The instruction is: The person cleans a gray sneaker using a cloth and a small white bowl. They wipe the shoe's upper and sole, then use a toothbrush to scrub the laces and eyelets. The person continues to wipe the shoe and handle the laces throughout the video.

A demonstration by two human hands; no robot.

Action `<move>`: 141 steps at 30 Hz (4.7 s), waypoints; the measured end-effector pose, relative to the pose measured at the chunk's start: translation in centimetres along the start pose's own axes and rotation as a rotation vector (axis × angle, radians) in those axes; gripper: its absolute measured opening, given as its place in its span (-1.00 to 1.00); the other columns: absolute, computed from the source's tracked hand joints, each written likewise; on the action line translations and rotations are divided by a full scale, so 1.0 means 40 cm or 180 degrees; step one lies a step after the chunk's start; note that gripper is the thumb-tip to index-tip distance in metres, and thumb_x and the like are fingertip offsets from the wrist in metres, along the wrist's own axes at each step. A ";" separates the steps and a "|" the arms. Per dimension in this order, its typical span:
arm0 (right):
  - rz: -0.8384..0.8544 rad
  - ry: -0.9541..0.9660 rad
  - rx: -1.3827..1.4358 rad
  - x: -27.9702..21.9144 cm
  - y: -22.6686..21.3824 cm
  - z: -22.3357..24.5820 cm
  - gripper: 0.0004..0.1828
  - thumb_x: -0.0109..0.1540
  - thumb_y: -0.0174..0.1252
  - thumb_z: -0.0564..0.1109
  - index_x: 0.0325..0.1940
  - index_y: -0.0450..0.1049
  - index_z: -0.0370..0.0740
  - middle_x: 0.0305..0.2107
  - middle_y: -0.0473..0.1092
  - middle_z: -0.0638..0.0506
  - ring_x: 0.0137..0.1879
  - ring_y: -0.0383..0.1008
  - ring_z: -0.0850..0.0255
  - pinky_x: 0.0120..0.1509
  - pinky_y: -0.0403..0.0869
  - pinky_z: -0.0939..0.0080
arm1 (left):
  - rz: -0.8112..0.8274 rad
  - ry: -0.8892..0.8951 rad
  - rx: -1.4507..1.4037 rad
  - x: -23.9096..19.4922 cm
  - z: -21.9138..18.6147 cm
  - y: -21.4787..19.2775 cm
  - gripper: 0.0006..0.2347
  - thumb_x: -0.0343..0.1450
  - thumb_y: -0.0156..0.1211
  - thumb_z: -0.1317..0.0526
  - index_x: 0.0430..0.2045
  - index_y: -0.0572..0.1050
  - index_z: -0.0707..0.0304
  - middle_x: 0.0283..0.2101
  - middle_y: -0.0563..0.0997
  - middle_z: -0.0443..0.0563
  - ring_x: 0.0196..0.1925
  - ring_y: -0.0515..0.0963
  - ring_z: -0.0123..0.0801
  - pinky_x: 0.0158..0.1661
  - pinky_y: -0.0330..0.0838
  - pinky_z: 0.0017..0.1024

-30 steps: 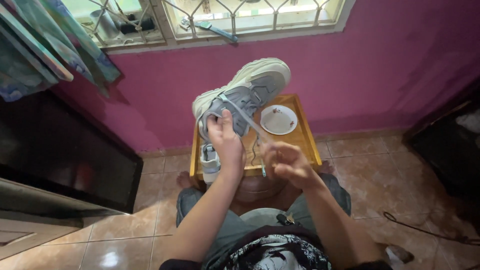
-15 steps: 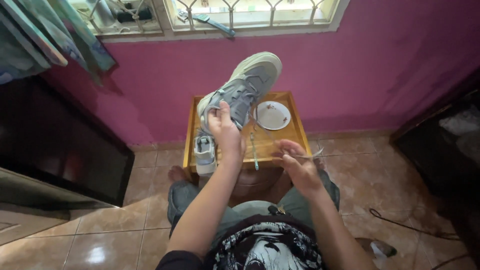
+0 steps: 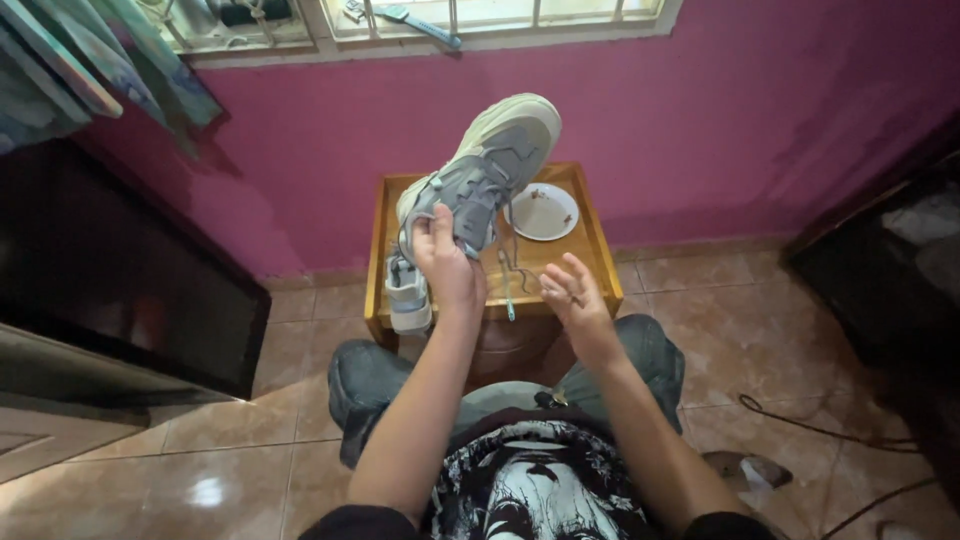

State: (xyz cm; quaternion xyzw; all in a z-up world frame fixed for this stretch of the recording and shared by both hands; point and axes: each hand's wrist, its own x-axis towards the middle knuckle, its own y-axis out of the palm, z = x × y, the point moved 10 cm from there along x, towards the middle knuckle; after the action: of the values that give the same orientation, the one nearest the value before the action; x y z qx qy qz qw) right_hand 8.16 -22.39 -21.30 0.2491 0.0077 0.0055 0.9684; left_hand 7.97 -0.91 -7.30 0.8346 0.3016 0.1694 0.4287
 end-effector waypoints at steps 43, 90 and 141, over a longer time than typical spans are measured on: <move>-0.0573 -0.2023 -0.1737 0.047 0.214 0.268 -0.81 0.24 0.27 -0.36 -0.07 0.59 -0.31 -0.30 0.52 -0.08 -0.17 0.61 0.18 -0.06 0.59 0.17 | 0.0198 -0.0605 -0.0252 -0.010 0.095 -0.007 -0.87 0.50 0.18 0.33 -0.17 0.47 0.44 -0.17 0.68 0.28 -0.11 0.71 -0.14 -0.06 0.64 -0.25; 0.0836 -0.2513 -0.2921 0.116 0.411 0.353 -0.90 0.15 0.37 -0.18 -0.26 0.63 -0.05 -0.50 0.51 0.13 -0.35 0.54 0.30 -0.16 0.51 0.30 | 0.0366 -0.0011 0.0180 0.080 0.013 -0.030 -0.52 0.31 0.23 0.55 0.15 0.40 0.27 0.02 0.61 -0.02 0.00 0.62 -0.40 -0.04 0.59 -0.38; 0.0473 -0.1855 -0.2323 0.116 0.357 0.297 -0.91 0.20 0.37 -0.15 -0.21 0.65 -0.11 -0.45 0.54 0.11 -0.32 0.58 0.41 -0.16 0.55 0.41 | 0.1542 0.0234 0.1377 0.086 -0.064 0.019 -0.45 0.32 0.17 0.52 0.25 0.21 0.45 0.11 0.55 0.12 0.11 0.51 -0.41 0.04 0.52 -0.31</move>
State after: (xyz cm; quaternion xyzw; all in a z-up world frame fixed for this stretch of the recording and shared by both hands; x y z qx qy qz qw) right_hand 12.92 -15.56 -4.05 -0.1165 -0.2847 0.0070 0.9515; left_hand 9.46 2.54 -5.10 0.9472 0.1385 0.2285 0.1775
